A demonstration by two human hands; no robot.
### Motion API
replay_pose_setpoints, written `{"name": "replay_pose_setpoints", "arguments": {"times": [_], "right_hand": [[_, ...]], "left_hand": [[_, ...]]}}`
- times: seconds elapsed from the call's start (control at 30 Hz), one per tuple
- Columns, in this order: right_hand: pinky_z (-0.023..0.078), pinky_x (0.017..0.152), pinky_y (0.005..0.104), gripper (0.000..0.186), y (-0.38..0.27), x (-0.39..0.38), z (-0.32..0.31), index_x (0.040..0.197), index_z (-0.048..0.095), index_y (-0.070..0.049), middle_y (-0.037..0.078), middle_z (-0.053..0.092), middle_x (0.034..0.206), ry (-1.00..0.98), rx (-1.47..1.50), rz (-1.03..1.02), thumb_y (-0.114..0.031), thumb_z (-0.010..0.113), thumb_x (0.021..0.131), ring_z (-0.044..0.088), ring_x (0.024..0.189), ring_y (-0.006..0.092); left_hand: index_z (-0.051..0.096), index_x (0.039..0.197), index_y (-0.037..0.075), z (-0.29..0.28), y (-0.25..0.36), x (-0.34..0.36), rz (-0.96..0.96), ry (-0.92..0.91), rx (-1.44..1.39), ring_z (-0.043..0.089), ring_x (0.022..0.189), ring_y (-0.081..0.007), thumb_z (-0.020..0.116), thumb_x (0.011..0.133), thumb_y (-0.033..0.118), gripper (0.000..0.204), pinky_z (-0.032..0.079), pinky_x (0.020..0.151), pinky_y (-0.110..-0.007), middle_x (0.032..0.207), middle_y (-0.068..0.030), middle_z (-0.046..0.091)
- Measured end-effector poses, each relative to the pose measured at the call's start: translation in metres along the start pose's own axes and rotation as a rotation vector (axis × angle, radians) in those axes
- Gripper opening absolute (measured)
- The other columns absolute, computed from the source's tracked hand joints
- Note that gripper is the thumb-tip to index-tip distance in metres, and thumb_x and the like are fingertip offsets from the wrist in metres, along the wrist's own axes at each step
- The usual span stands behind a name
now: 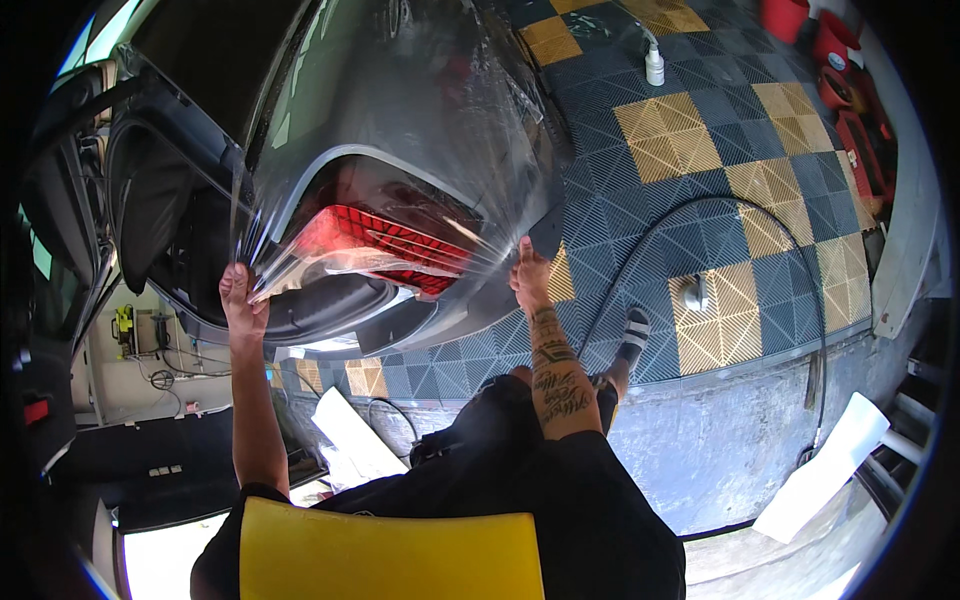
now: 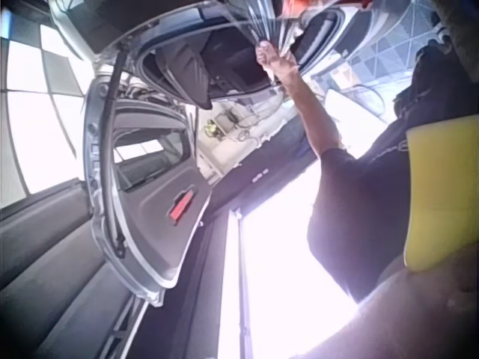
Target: The person applies a clear protective film to the rear tail light of a car. They spray the surface with a liquid solution, position the film, and use a yellow squeegee to smooth it out and remove bubbles. The process involves repeated spraying and squeegeeing to ensure proper adhesion.
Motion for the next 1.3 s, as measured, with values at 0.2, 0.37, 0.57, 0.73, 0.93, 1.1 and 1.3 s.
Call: {"name": "replay_pose_setpoints", "arguments": {"times": [0.2, 0.37, 0.57, 0.73, 0.93, 1.1, 1.3], "right_hand": [[0.021, 0.029, 0.023, 0.039, 0.024, 0.018, 0.005, 0.068, 0.046, -0.016, -0.007, 0.032, 0.047, 0.022, 0.036, -0.022, -0.046, 0.059, 0.091, 0.031, 0.031, 0.0073], [0.024, 0.032, 0.0267, 0.046, 0.034, 0.021, 0.012, 0.068, 0.055, -0.009, -0.004, 0.034, 0.045, 0.079, -0.085, -0.057, -0.048, 0.054, 0.093, 0.034, 0.033, 0.0095], [0.035, 0.044, 0.0395, 0.067, 0.026, 0.037, 0.011, 0.057, 0.045, 0.003, 0.011, 0.037, 0.048, 0.344, -0.61, -0.502, -0.054, 0.051, 0.093, 0.043, 0.042, 0.0175], [0.042, 0.061, 0.0514, 0.069, 0.014, 0.014, 0.031, 0.067, 0.06, 0.007, 0.031, 0.056, 0.065, 0.466, -0.707, -0.487, -0.053, 0.043, 0.094, 0.057, 0.068, 0.0486], [0.045, 0.065, 0.0517, 0.069, 0.015, 0.009, 0.044, 0.077, 0.064, 0.009, 0.031, 0.061, 0.073, 0.564, -0.767, -0.463, -0.052, 0.037, 0.097, 0.062, 0.073, 0.0474], [0.05, 0.052, 0.0488, 0.069, 0.022, 0.012, 0.052, 0.088, 0.064, 0.011, 0.027, 0.064, 0.073, 0.471, -0.606, -0.363, -0.052, 0.037, 0.097, 0.064, 0.064, 0.0403], [0.046, 0.035, 0.0393, 0.07, 0.027, 0.004, 0.054, 0.094, 0.062, 0.014, 0.021, 0.062, 0.068, 0.422, -0.539, -0.366, -0.052, 0.038, 0.097, 0.06, 0.05, 0.0294]], "left_hand": [[0.055, 0.086, 0.006, -0.016, -0.017, 0.006, -0.018, -0.099, -0.115, 0.034, 0.044, -0.0021, 0.06, 0.093, 0.018, 0.015, 0.024, 0.033, -0.017, 0.057, 0.0024, 0.043], [0.057, 0.092, 0.006, -0.035, -0.03, 0.008, -0.082, -0.144, -0.105, 0.046, 0.048, -0.0025, 0.063, 0.09, 0.016, 0.011, 0.032, 0.034, -0.015, 0.074, -0.0035, 0.061], [0.054, 0.082, 0.009, -0.03, -0.032, 0.018, -0.139, -0.083, -0.029, 0.044, 0.045, -0.0027, 0.068, 0.087, 0.01, 0.015, 0.031, 0.033, -0.014, 0.066, -0.0006, 0.057], [0.057, 0.084, 0.008, -0.042, -0.045, 0.019, -0.176, -0.129, -0.081, 0.044, 0.045, -0.0031, 0.069, 0.086, 0.009, 0.011, 0.032, 0.033, -0.015, 0.069, -0.001, 0.059], [0.062, 0.09, 0.007, -0.033, -0.05, 0.022, -0.212, -0.137, -0.1, 0.048, 0.047, -0.0036, 0.067, 0.086, 0.006, 0.006, 0.034, 0.033, -0.014, 0.075, -0.0048, 0.064], [0.062, 0.095, 0.005, -0.024, -0.053, 0.027, -0.238, -0.15, -0.155, 0.045, 0.046, -0.0019, 0.069, 0.085, 0.008, 0.012, 0.032, 0.034, -0.014, 0.074, -0.0027, 0.061], [0.068, 0.098, 0.001, -0.029, -0.058, 0.021, -0.292, -0.184, -0.081, 0.042, 0.044, -0.0019, 0.07, 0.084, 0.009, 0.016, 0.029, 0.034, -0.016, 0.072, -0.0057, 0.064]]}}
Point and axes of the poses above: each hand's wrist, its own x-axis towards the middle knuckle, its own z-axis out of the palm, y = z × x, the point moved 8 cm from there along x, towards the middle knuckle
